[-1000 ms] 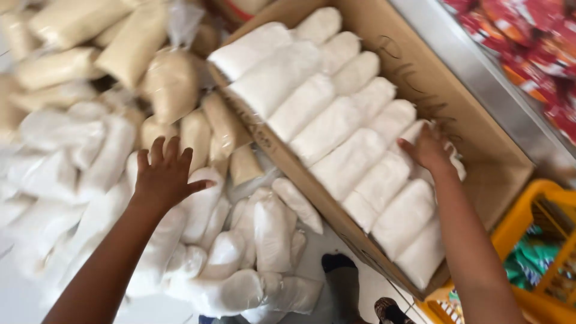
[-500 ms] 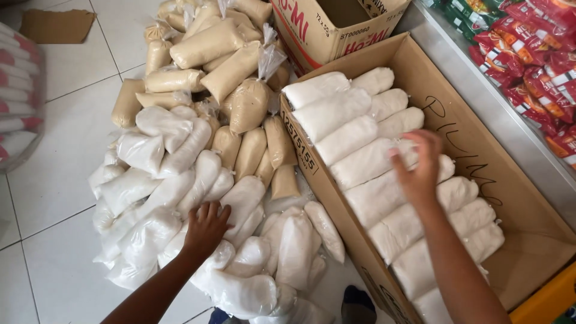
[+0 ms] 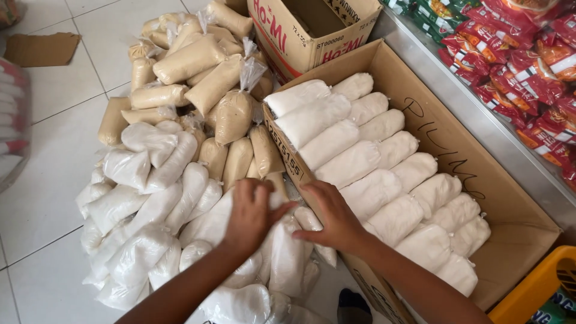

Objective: Organizing small plastic bags containing white powder (sugar) into a cardboard box.

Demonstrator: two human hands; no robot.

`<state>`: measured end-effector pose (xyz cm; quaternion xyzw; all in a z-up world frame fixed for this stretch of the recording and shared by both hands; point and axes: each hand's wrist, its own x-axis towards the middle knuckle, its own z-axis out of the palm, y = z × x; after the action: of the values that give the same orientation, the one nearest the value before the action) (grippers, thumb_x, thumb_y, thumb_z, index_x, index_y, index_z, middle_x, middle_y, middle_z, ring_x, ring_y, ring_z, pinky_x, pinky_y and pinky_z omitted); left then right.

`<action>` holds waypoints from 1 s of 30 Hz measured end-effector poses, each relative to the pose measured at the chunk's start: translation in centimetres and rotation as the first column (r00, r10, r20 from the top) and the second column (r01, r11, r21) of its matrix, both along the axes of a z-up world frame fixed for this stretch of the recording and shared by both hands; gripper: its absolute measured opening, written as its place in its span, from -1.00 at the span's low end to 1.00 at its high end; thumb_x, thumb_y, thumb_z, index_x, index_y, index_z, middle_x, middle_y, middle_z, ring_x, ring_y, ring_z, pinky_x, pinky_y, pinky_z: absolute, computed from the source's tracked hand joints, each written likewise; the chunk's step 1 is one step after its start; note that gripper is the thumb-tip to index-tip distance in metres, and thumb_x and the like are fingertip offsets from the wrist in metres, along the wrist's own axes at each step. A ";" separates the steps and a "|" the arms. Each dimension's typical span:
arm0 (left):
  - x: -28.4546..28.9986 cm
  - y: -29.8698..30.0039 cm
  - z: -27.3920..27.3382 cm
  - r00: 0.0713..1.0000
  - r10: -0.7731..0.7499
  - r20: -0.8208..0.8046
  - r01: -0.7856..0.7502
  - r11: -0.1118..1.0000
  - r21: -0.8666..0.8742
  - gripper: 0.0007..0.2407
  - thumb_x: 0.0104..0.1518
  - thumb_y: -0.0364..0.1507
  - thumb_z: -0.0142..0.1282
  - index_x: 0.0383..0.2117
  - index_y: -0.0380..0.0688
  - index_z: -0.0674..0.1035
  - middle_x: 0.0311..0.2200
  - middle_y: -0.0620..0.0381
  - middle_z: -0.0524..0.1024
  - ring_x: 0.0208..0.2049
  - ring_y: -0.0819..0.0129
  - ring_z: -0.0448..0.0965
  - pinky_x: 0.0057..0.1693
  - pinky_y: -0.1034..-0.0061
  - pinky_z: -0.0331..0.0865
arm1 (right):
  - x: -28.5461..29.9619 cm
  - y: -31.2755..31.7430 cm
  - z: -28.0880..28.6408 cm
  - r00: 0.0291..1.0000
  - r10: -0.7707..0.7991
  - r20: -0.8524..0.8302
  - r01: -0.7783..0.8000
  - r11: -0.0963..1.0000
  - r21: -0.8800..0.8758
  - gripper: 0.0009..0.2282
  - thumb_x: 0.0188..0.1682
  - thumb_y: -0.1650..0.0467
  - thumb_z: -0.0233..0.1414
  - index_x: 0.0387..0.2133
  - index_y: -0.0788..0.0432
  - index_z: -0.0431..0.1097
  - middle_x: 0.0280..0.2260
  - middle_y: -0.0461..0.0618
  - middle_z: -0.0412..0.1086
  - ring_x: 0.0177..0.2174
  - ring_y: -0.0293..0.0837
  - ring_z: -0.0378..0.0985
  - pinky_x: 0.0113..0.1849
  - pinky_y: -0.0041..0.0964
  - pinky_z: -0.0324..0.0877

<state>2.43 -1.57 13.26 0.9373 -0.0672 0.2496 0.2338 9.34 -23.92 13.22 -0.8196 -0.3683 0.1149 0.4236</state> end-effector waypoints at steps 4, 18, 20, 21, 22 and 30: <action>-0.2 -4.7 7.5 0.980 -0.197 0.040 0.201 0.942 -0.269 -0.41 -0.01 -0.13 0.43 0.03 -0.21 0.40 -0.11 -0.12 0.21 -0.09 0.00 0.32 0.01 0.27 0.35 | 0.4 -0.2 0.1 0.982 -0.190 0.011 0.188 0.977 0.098 -0.48 -0.13 0.34 0.32 0.09 0.19 0.30 0.02 0.07 0.36 0.06 -0.01 0.39 0.07 -0.14 0.32; 3.8 2.9 -1.7 0.975 -0.105 -0.195 0.054 0.967 -0.248 -0.47 0.10 -0.39 0.35 0.22 -0.24 0.45 0.13 -0.19 0.14 0.21 -0.03 0.16 0.36 0.17 0.11 | 6.8 -24.1 1.9 0.336 -0.923 -0.186 0.940 0.317 0.125 -0.67 0.02 0.24 0.25 -0.16 0.30 0.57 -0.40 0.01 0.53 -0.44 -0.27 0.49 -0.36 -0.28 0.40; 4.4 2.9 -3.2 0.980 -0.114 -0.162 0.065 0.957 -0.282 -0.53 0.17 -0.40 0.32 0.22 -0.20 0.47 0.15 -0.14 0.17 0.19 0.06 0.17 0.32 0.29 0.16 | 6.0 -26.8 0.5 0.265 -0.964 0.030 0.963 0.262 -0.066 -0.65 -0.06 0.21 0.27 -0.35 0.33 0.52 -0.50 0.03 0.53 -0.52 -0.20 0.55 -0.42 -0.23 0.42; 4.7 2.7 -3.2 0.978 -0.129 -0.162 0.078 0.954 -0.288 -0.53 0.17 -0.40 0.32 0.22 -0.20 0.47 0.15 -0.14 0.17 0.19 0.06 0.17 0.32 0.29 0.16 | 5.7 -28.0 -0.7 0.251 -0.967 0.037 0.966 0.248 -0.069 -0.65 -0.06 0.21 0.27 -0.35 0.33 0.52 -0.50 0.03 0.53 -0.52 -0.20 0.55 -0.42 -0.23 0.42; 4.9 2.4 -3.1 0.973 -0.156 -0.170 0.098 0.946 -0.308 -0.53 0.17 -0.40 0.31 0.21 -0.21 0.46 0.15 -0.11 0.19 0.18 0.07 0.18 0.25 0.34 0.19 | 5.4 -29.1 -1.9 0.193 -0.968 0.158 0.963 0.156 -0.220 -0.62 -0.06 0.19 0.30 -0.38 0.36 0.52 -0.50 0.12 0.50 -0.53 -0.13 0.51 -0.41 -0.18 0.37; 5.5 1.8 -3.9 0.960 -0.194 -0.201 0.109 0.923 -0.370 -0.54 0.18 -0.40 0.29 0.21 -0.23 0.45 0.15 -0.12 0.21 0.17 0.11 0.22 0.15 0.40 0.26 | 4.2 -35.5 -15.1 0.204 -0.880 -0.428 0.969 0.244 -0.040 -0.59 0.01 0.11 0.16 -0.35 0.29 0.53 -0.43 0.03 0.53 -0.49 -0.16 0.52 -0.38 -0.18 0.43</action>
<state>7.93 0.28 9.40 0.8943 -0.0659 0.1266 0.4242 13.53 -59.39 -1.88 -0.7785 0.2767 -0.0596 0.5601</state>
